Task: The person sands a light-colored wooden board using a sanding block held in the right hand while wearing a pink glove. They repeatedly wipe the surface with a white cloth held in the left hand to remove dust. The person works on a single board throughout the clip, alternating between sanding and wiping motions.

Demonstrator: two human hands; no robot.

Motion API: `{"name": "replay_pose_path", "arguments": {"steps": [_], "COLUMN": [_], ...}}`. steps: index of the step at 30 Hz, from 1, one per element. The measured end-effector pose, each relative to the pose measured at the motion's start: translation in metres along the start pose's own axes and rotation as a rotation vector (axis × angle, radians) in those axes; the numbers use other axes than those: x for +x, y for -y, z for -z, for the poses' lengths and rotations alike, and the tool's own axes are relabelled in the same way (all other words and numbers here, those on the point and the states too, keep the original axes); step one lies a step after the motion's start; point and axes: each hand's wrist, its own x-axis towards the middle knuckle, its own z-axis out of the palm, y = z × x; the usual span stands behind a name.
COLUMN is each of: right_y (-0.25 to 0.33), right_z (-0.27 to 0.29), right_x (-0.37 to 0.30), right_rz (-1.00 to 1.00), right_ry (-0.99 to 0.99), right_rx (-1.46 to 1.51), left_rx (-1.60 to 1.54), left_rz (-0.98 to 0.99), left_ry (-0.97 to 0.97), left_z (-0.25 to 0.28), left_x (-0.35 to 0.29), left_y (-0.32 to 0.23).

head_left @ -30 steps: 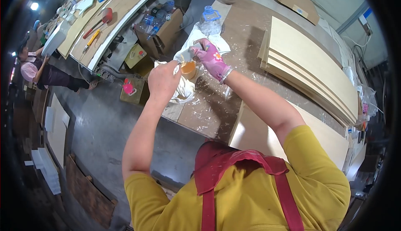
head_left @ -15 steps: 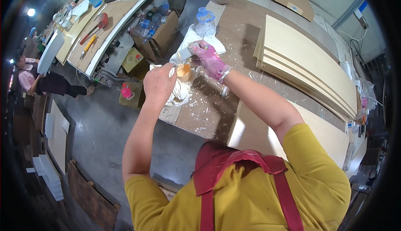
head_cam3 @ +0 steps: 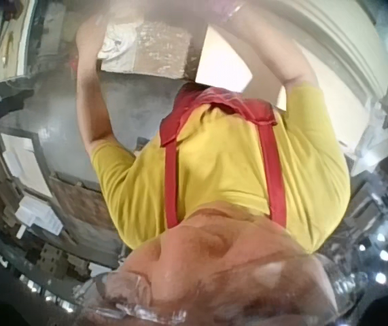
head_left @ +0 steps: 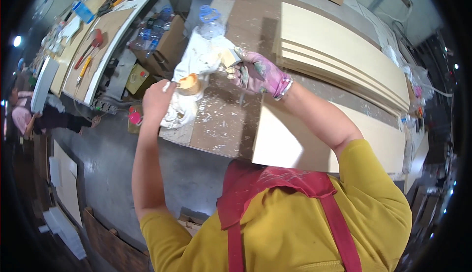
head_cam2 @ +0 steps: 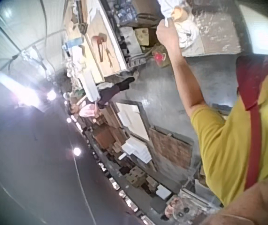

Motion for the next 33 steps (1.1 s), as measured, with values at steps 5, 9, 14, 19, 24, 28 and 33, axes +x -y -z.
{"name": "replay_pose_path", "arguments": {"steps": [5,9,14,19,24,28,33], "right_y": [0.035,0.065,0.068,0.043,0.016,0.015,0.008], "right_z": [0.008,0.027,0.01,0.02,0.011,0.013,0.014], "right_x": [-0.078,-0.154,-0.14,-0.104,-0.089,-0.101,-0.103], "right_rz": [0.129,0.373,0.535,0.565,0.591,0.558,0.67], "right_ry": [-0.045,-0.316,-0.395,-0.312,-0.476,-0.523,-0.612], "right_rx": [-0.095,-0.324,-0.998,-1.596,-1.71,-1.794,-1.8], "left_rx": [-0.524,-1.274,-0.857,-0.171,-0.129,-0.061,-0.12], "left_rz": [-0.009,0.064,-0.353,-0.898,-0.902,-0.899,-0.988], "left_ry": [-0.261,-0.03,0.334,0.164,0.12,0.154,0.123], "left_z": [0.017,0.016,-0.096,-0.134,-0.145,-0.138,-0.134], "left_x": [-0.025,-0.07,-0.123,-0.149,-0.151,-0.156,-0.176], "left_y": [-0.004,-0.092,-0.217,-0.243,-0.24,-0.242,-0.236]}}
